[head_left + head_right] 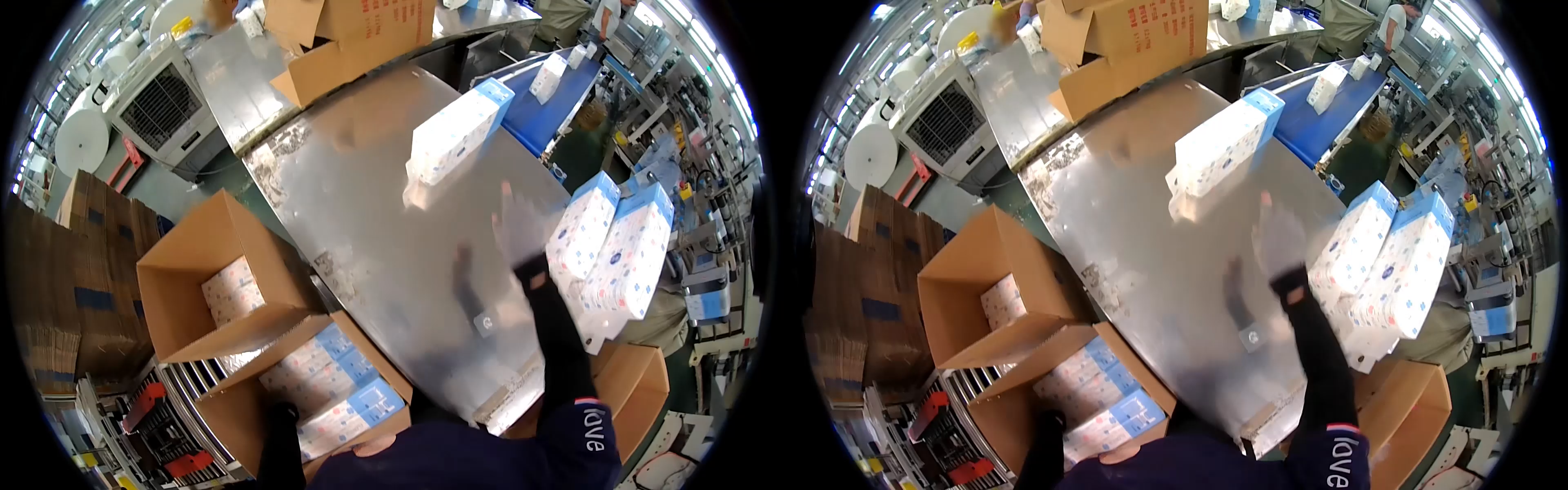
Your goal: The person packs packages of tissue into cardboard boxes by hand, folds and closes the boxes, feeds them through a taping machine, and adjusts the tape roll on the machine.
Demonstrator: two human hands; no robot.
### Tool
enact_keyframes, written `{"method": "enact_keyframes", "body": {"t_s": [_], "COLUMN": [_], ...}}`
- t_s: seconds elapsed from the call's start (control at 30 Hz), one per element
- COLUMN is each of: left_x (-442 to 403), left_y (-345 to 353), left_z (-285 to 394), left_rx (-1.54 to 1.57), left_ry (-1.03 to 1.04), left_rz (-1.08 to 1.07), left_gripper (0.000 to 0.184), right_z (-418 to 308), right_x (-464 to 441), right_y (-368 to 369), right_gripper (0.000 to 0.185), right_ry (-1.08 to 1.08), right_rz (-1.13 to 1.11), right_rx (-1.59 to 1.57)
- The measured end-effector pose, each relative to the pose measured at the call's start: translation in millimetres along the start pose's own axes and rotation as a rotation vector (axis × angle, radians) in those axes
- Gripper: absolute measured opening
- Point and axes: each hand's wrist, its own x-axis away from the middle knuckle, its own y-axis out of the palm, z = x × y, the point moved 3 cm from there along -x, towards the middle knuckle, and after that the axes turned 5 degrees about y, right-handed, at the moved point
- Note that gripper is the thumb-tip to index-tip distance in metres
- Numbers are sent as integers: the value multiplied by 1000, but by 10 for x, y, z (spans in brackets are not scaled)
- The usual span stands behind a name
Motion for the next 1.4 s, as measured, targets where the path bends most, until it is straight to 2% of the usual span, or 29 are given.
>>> {"method": "enact_keyframes", "body": {"t_s": [0.03, 0.13, 0.17, 0.2, 0.23, 0.27, 0.3, 0.33, 0.37, 0.43, 0.5, 0.57, 0.63, 0.67, 0.73, 0.77, 0.8, 0.83, 0.9, 0.93, 0.97, 1.0, 1.03, 1.1, 1.2, 1.23, 1.3, 1.37, 1.4], "left_x": [26, 146, 182, 253, 454, 651, 946, 950, 1009, 1524, 1455, 1483, 1428, 1396, 1289, 1191, 1002, 1095, 998, 1000, 998, 995, 996, 1005, 1011, 1012, 993, 997, 1030], "left_y": [5, -40, -76, -176, -535, -941, -1509, -1792, -2024, -3171, -3590, -3993, -4289, -4382, -4480, -4491, -4419, -4429, -4306, -4287, -4300, -4314, -4320, -4357, -4405, -4422, -4465, -4443, -4450], "left_z": [19, 64, 90, 134, 285, 481, 754, 953, 1176, 1903, 2263, 2585, 2842, 2960, 3220, 3340, 3430, 3477, 3524, 3518, 3518, 3519, 3524, 3525, 3532, 3536, 3545, 3546, 3557], "left_rx": [-2, -29, -46, -51, -30, 87, 204, 213, 227, 526, 348, 142, 68, 33, -120, -205, -108, -103, -158, -154, -148, -139, -137, -134, -160, -175, -199, -215, -232], "left_ry": [-4, 2, 6, 6, -10, -28, -38, 118, 278, 366, 612, 690, 816, 868, 987, 1042, 1137, 988, 915, 927, 939, 949, 952, 953, 962, 962, 958, 969, 938], "left_rz": [-12, -47, -53, -53, -40, 30, 102, 351, 590, 557, 855, 1026, 1101, 1138, 1079, 1050, 1019, 779, 848, 857, 872, 888, 875, 855, 852, 851, 848, 871, 835], "left_gripper": [42, 44, 44, 45, 46, 45, 45, 42, 40, 45, 65, 89, 100, 106, 112, 115, 119, 116, 107, 102, 98, 93, 90, 84, 76, 74, 71, 70, 68], "right_z": [-43, -90, -134, -262, -526, -633, -938, -1250, -1469, -1707, -1599, -1312, -957, -826, -711, -730, -647, -505, -87, 135, 335, 727, 723, 1141, 1310, 1288, 977, 451, 72], "right_x": [-546, -1799, -2098, -2337, -2300, -2328, -2357, -2365, -2104, -1695, -1097, -623, -332, -230, -104, -92, -150, -201, -680, -894, -1197, -1494, -1722, -2096, -2527, -2685, -2834, -2856, -2869], "right_y": [60, 681, 991, 1323, 1541, 1858, 1745, 1584, 1167, 974, 737, 561, 395, 334, 230, 117, 270, 456, 502, 552, 400, 866, 516, 817, 1072, 1246, 1792, 2350, 2318], "right_gripper": [63, 63, 56, 52, 56, 57, 61, 66, 70, 91, 102, 118, 114, 104, 85, 58, 49, 40, 37, 42, 46, 48, 52, 55, 53, 49, 43, 37, 38], "right_ry": [-79, -457, -325, -306, -479, -304, -299, -281, -339, -328, -466, -299, -188, -245, -356, -451, -567, -682, -414, -305, -15, 56, 182, 54, -156, -235, -375, -205, -181], "right_rz": [-13, 331, 35, -251, 227, 121, -104, -327, -442, -534, -267, -389, -548, -584, -663, -871, -776, -676, -553, -243, -254, -93, -251, -126, -28, 27, -42, -92, -258], "right_rx": [81, 142, 35, 67, 167, 73, 75, 78, 22, -189, -79, -96, -361, -427, -583, -401, -490, -581, -640, -326, -231, 11, 202, 413, 617, 625, 469, 139, 206]}}
